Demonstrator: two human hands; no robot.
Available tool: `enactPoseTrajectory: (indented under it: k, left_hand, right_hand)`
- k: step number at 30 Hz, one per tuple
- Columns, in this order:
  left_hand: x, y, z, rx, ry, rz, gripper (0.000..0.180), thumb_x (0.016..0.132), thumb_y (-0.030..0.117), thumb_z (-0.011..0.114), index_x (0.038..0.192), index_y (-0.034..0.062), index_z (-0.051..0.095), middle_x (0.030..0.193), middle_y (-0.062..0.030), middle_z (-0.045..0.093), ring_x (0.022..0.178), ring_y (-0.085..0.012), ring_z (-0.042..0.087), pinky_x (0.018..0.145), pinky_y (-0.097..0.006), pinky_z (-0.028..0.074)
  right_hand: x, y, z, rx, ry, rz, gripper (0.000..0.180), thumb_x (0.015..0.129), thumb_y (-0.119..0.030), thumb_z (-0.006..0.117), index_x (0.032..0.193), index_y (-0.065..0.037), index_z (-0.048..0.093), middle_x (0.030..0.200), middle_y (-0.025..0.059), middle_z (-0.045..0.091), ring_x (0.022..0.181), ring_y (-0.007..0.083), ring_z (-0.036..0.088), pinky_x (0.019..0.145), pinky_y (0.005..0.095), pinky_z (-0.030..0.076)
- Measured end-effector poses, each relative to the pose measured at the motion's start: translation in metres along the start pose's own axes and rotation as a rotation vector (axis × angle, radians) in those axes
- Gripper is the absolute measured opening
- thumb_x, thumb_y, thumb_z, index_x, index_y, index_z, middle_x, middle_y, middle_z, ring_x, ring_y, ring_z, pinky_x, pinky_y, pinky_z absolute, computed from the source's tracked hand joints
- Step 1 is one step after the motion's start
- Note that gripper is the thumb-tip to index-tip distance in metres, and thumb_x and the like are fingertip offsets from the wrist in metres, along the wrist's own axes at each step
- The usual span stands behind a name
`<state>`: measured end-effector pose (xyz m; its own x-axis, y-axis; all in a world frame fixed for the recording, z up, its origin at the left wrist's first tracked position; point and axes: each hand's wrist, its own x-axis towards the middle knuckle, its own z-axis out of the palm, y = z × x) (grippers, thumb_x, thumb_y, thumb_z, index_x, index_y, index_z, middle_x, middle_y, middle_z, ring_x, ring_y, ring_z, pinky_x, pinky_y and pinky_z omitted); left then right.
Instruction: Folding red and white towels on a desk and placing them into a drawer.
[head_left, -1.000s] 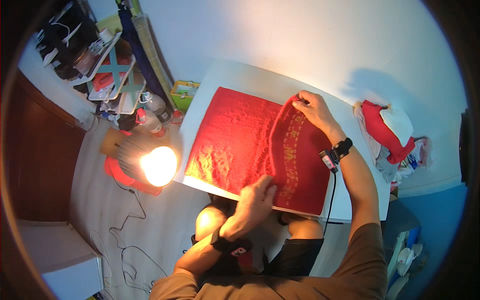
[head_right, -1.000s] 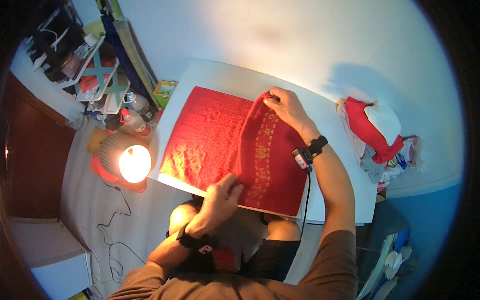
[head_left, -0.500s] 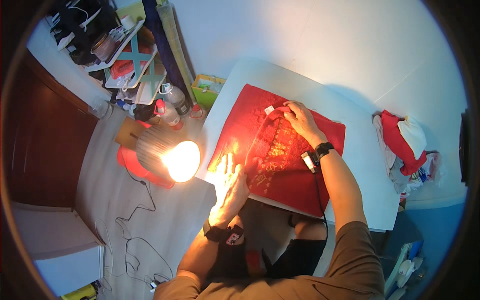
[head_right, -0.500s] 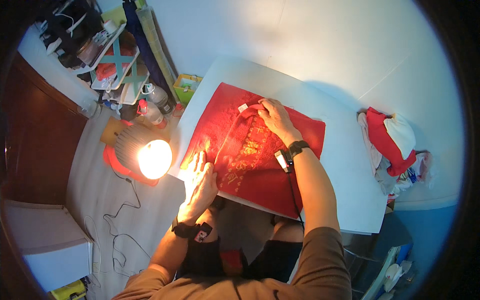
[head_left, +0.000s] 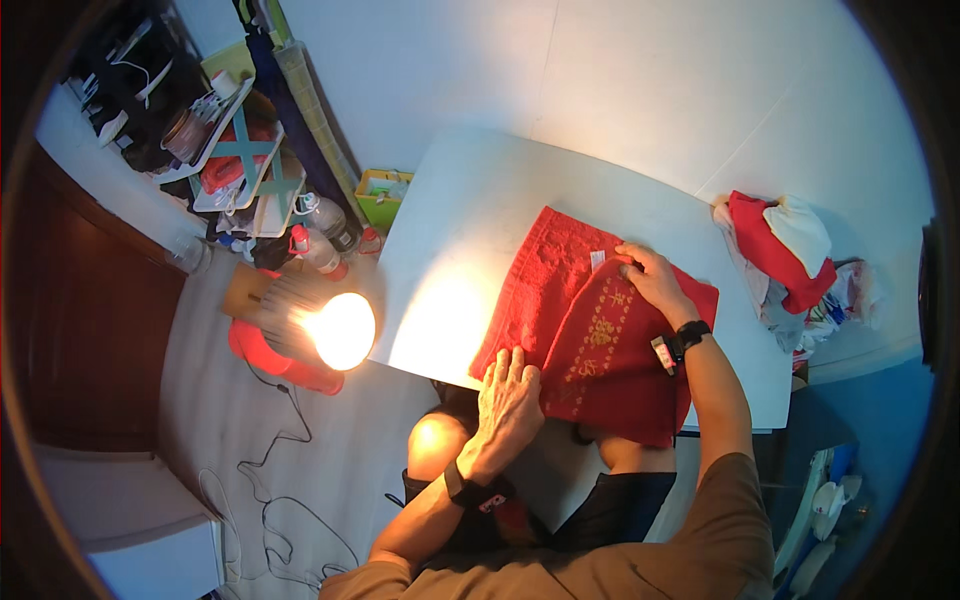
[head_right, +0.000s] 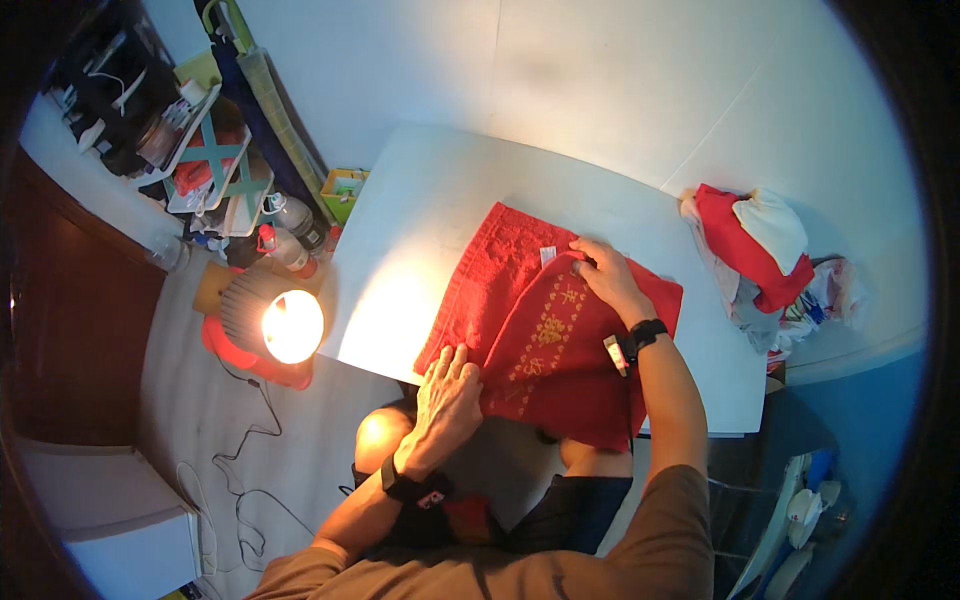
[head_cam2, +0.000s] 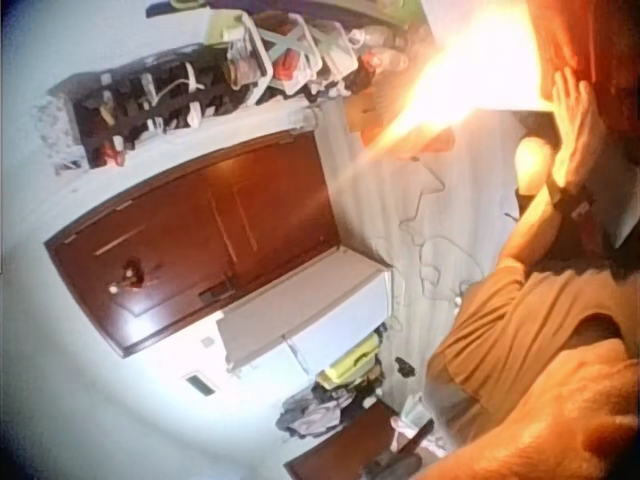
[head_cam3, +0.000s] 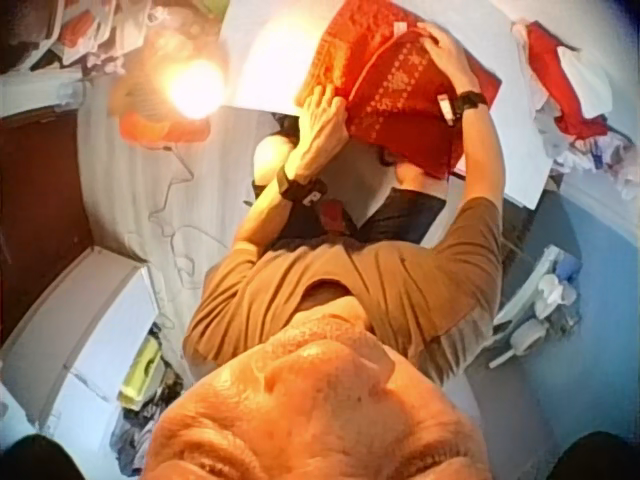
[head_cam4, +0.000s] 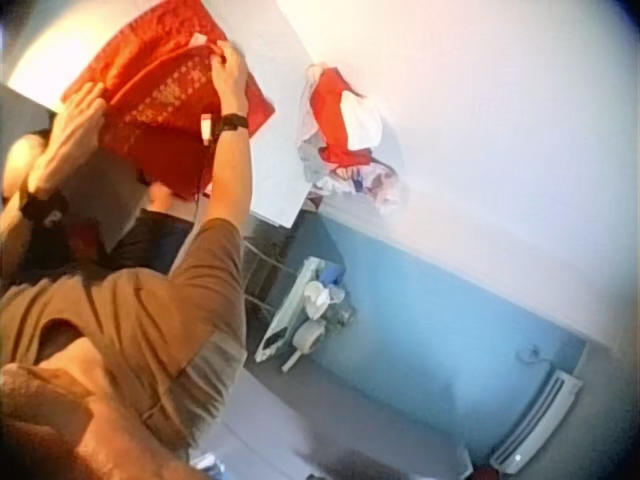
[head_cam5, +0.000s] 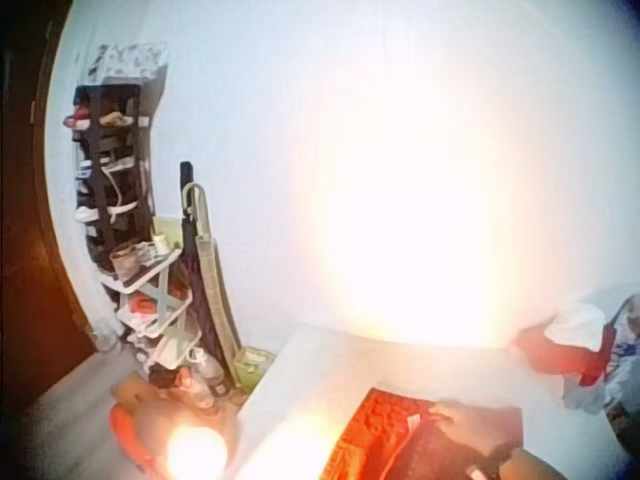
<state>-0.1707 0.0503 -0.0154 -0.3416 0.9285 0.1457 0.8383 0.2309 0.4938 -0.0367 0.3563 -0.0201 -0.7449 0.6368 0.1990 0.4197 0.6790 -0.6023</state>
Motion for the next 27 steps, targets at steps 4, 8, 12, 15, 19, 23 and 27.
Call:
enactPoseTrajectory:
  k: [4, 8, 12, 15, 19, 23, 27]
  left_hand:
    - [-0.005, 0.021, -0.031, -0.279, -0.021, -0.097, 0.019, 0.082, 0.009, 0.062, 0.095, -0.0031, 0.058, 0.130, -0.0230, 0.051, 0.123, -0.0375, 0.047, 0.100, -0.044, 0.041]
    - [-0.014, 0.031, -0.059, -0.317, 0.145, -0.085, 0.018, 0.081, 0.007, 0.065, 0.095, -0.0025, 0.060, 0.125, -0.0207, 0.054, 0.120, -0.0374, 0.050, 0.099, -0.043, 0.043]
    - [0.005, 0.017, -0.041, -0.221, 0.219, -0.250, 0.011, 0.082, 0.006, 0.061, 0.091, -0.0008, 0.060, 0.120, -0.0156, 0.058, 0.107, -0.0351, 0.057, 0.087, -0.043, 0.048]
    - [0.018, -0.011, -0.024, -0.109, 0.171, -0.313, 0.010, 0.082, 0.008, 0.062, 0.089, 0.0016, 0.059, 0.106, -0.0123, 0.060, 0.096, -0.0339, 0.059, 0.079, -0.042, 0.049]
    - [0.013, -0.022, -0.012, -0.135, 0.111, -0.410, 0.012, 0.080, 0.011, 0.065, 0.087, 0.0041, 0.059, 0.096, -0.0098, 0.058, 0.091, -0.0320, 0.059, 0.074, -0.041, 0.049]
    - [0.014, -0.016, -0.006, -0.055, 0.098, -0.372, 0.015, 0.077, 0.011, 0.068, 0.086, 0.0046, 0.057, 0.094, -0.0109, 0.057, 0.088, -0.0326, 0.059, 0.071, -0.042, 0.048]
    - [0.014, -0.015, -0.012, -0.038, 0.006, -0.419, 0.022, 0.076, 0.010, 0.069, 0.094, 0.0053, 0.057, 0.097, -0.0118, 0.059, 0.084, -0.0335, 0.061, 0.072, -0.043, 0.049]
  right_hand:
    - [0.011, -0.023, -0.049, 0.124, -0.031, 0.193, 0.015, 0.082, -0.011, 0.061, 0.094, -0.001, 0.065, 0.074, 0.0043, 0.061, 0.072, 0.0108, 0.054, 0.066, 0.0279, 0.044]
    - [0.042, -0.056, -0.053, 0.272, 0.129, -0.051, 0.011, 0.087, -0.009, 0.060, 0.094, -0.001, 0.060, 0.068, 0.0013, 0.054, 0.065, 0.0081, 0.048, 0.059, 0.0268, 0.040]
    - [0.072, -0.055, -0.005, 0.005, 0.094, -0.222, 0.015, 0.090, -0.015, 0.060, 0.095, -0.003, 0.056, 0.078, 0.0189, 0.059, 0.073, 0.0356, 0.059, 0.064, 0.0398, 0.046]
    - [0.095, -0.038, 0.051, -0.158, 0.025, -0.156, 0.015, 0.087, -0.013, 0.061, 0.096, -0.002, 0.058, 0.090, 0.0170, 0.064, 0.086, 0.0382, 0.059, 0.075, 0.0458, 0.047]
    - [0.096, -0.009, 0.072, -0.054, 0.165, -0.299, 0.014, 0.084, -0.009, 0.061, 0.096, -0.001, 0.060, 0.099, 0.0146, 0.064, 0.094, 0.0361, 0.058, 0.083, 0.0433, 0.048]
    - [0.093, -0.006, 0.065, -0.133, 0.095, -0.289, 0.021, 0.083, -0.005, 0.058, 0.103, -0.001, 0.058, 0.105, 0.0146, 0.063, 0.098, 0.0354, 0.058, 0.087, 0.0430, 0.047]
    - [0.089, -0.020, 0.063, -0.216, -0.019, -0.116, 0.031, 0.081, -0.008, 0.057, 0.111, -0.002, 0.054, 0.104, 0.0175, 0.063, 0.098, 0.0371, 0.059, 0.087, 0.0439, 0.047]
